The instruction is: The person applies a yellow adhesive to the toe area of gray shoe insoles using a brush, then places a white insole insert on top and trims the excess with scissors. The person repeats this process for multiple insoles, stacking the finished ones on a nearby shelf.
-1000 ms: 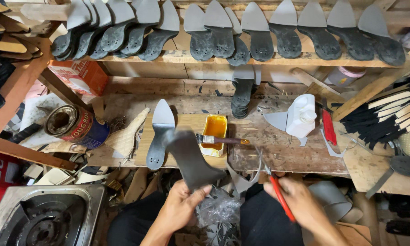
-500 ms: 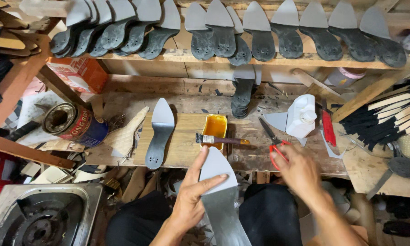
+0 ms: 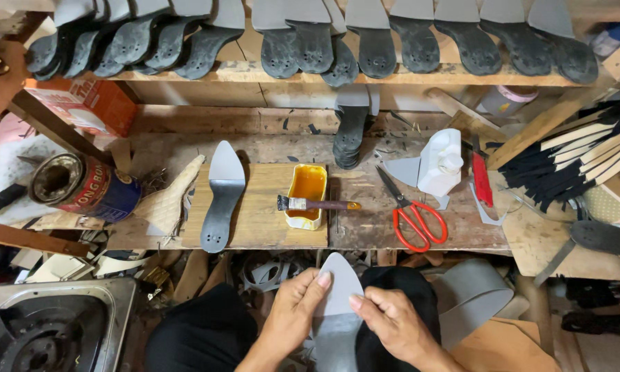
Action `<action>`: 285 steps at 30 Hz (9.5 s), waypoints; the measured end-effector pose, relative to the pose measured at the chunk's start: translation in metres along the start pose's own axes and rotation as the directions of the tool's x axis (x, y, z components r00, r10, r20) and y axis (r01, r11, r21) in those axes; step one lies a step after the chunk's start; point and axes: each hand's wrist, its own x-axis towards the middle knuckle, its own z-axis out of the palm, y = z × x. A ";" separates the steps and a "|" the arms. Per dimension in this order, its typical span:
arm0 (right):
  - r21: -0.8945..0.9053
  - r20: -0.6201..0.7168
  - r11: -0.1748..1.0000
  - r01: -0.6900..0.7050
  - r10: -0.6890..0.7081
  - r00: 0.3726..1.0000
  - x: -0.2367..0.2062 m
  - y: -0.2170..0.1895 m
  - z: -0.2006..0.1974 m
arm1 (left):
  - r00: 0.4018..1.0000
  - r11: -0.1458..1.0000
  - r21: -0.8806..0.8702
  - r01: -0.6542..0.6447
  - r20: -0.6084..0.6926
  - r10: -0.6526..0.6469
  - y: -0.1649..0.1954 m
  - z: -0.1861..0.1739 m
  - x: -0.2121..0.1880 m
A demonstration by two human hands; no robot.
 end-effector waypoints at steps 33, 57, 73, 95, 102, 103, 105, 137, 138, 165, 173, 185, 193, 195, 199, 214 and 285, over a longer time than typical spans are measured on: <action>0.146 -0.244 0.989 0.025 0.012 0.970 0.025 -0.017 0.018 | 0.963 0.869 -0.442 0.222 0.237 -0.125 -0.031 -0.009 -0.032; -0.311 -0.116 0.948 0.066 -0.107 0.987 0.156 -0.034 -0.025 | 0.979 0.725 -0.679 0.114 -0.048 -0.198 -0.010 -0.053 -0.014; 0.660 -0.024 0.716 0.230 -0.286 0.958 0.083 -0.031 -0.024 | 0.956 0.737 -0.616 0.279 0.105 -0.274 -0.004 -0.056 -0.021; 0.165 -0.423 0.984 0.062 0.014 0.906 0.061 -0.047 0.009 | 0.936 0.870 -0.360 -0.337 -0.229 0.268 -0.073 -0.004 -0.027; 0.082 -0.462 0.988 0.133 -0.081 0.883 0.059 -0.030 -0.014 | 0.885 0.955 -0.194 -0.225 -0.450 0.117 -0.073 -0.038 -0.020; 0.113 -0.475 0.982 0.150 -0.079 0.877 0.060 -0.027 -0.021 | 0.877 0.952 -0.195 -0.235 -0.466 0.121 -0.076 -0.043 -0.019; 0.400 -0.456 0.894 0.202 0.004 0.890 0.066 -0.022 -0.035 | 0.858 0.947 -0.196 -0.253 -0.497 0.126 -0.086 -0.050 -0.019; 0.883 -0.099 0.467 0.051 0.078 0.992 0.130 -0.026 -0.048 | 0.867 0.965 -0.187 -0.184 -0.494 0.070 -0.023 -0.040 -0.041; 0.876 -0.107 0.479 0.056 0.079 0.991 0.129 -0.026 -0.048 | 0.867 0.966 -0.177 -0.189 -0.491 0.080 -0.024 -0.040 -0.040; 0.066 -0.343 0.992 0.105 -0.076 0.936 0.162 -0.059 -0.024 | 0.866 0.968 -0.227 -0.105 -0.499 -0.023 -0.038 -0.051 -0.040; -0.172 -0.327 0.972 0.160 -0.209 0.922 0.167 -0.072 -0.016 | 0.875 0.979 -0.182 -0.095 -0.483 -0.005 -0.041 -0.051 -0.040; -0.356 -0.191 0.912 0.203 -0.283 0.940 0.178 -0.072 -0.007 | 0.867 0.992 -0.105 -0.071 -0.498 0.009 -0.036 -0.051 -0.039; -0.296 -0.286 0.824 0.484 -0.560 0.778 0.150 -0.090 -0.023 | 0.858 0.991 -0.118 -0.059 -0.514 -0.011 -0.033 -0.053 -0.045; -0.373 -0.148 0.809 0.454 -0.534 0.832 0.146 -0.086 -0.028 | 0.863 0.987 -0.148 -0.065 -0.505 -0.019 -0.032 -0.053 -0.043; -0.252 -0.215 0.965 0.077 -0.133 0.968 0.148 -0.069 -0.035 | 0.865 0.992 -0.092 -0.080 -0.501 0.024 -0.024 -0.048 -0.040; 0.003 -0.269 0.965 0.263 -0.252 0.930 0.062 -0.075 0.010 | 0.879 0.986 -0.026 -0.165 -0.457 0.135 0.014 -0.026 -0.032; -0.344 -0.268 0.822 0.454 -0.549 0.792 0.008 -0.080 0.014 | 0.829 0.989 0.013 -0.147 -0.543 0.131 0.022 0.002 -0.029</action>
